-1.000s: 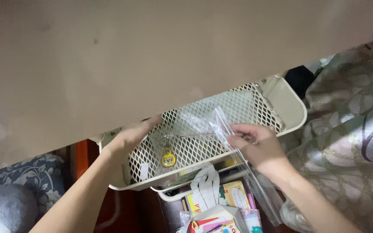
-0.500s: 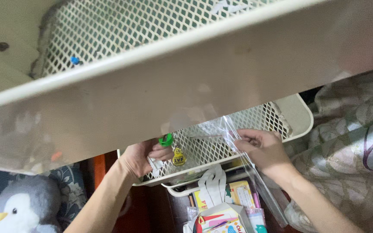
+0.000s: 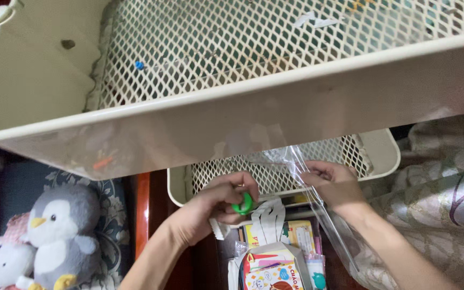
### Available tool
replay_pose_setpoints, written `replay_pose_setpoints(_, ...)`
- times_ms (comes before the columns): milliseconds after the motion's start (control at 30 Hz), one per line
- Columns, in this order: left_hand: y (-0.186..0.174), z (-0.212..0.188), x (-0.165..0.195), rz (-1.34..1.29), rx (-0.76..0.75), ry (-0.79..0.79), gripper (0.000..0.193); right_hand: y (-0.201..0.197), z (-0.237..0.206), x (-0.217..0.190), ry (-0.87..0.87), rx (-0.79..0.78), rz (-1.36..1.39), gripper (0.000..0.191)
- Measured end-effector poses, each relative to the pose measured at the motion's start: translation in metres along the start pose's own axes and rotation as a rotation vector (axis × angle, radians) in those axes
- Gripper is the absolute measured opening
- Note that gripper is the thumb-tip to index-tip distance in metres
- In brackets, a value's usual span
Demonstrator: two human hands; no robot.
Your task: The person clears a two-tier rolling shelf in a bedroom, then reorganizes small items such as plastic bags, a blue octopus toy, a metal rod, and a power adapter. They place items into bags and arrange them on the shelf and the floor.
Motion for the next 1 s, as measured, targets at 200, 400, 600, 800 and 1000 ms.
replay_pose_setpoints(200,0.02,-0.013,-0.021,-0.091,0.024,0.008,0.02,0.009,-0.003,-0.005,0.014,-0.067,0.103,0.048)
replay_pose_setpoints(400,0.029,-0.016,-0.034,-0.505,0.014,0.132,0.018,0.004,-0.012,-0.026,-0.038,-0.103,0.098,0.046)
replay_pose_setpoints(600,0.004,-0.016,-0.057,-0.737,0.387,0.194,0.017,0.005,-0.077,-0.02,0.07,-0.035,0.348,0.032)
replay_pose_setpoints(800,0.013,-0.019,-0.082,-0.906,0.614,0.163,0.014,0.086,-0.153,-0.05,0.028,-0.512,0.607,0.035)
replay_pose_setpoints(1000,0.002,-0.023,-0.073,-1.039,0.708,0.241,0.019,0.086,-0.144,-0.086,0.129,-0.415,0.512,0.048)
Point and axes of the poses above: each hand's wrist, its own z-axis towards the middle knuckle, its own y-axis out of the palm, x = y × z, the point moved 7 cm from there along z, towards the middle knuckle, and after that the axes turned 3 degrees about x, right-handed, at the moved point
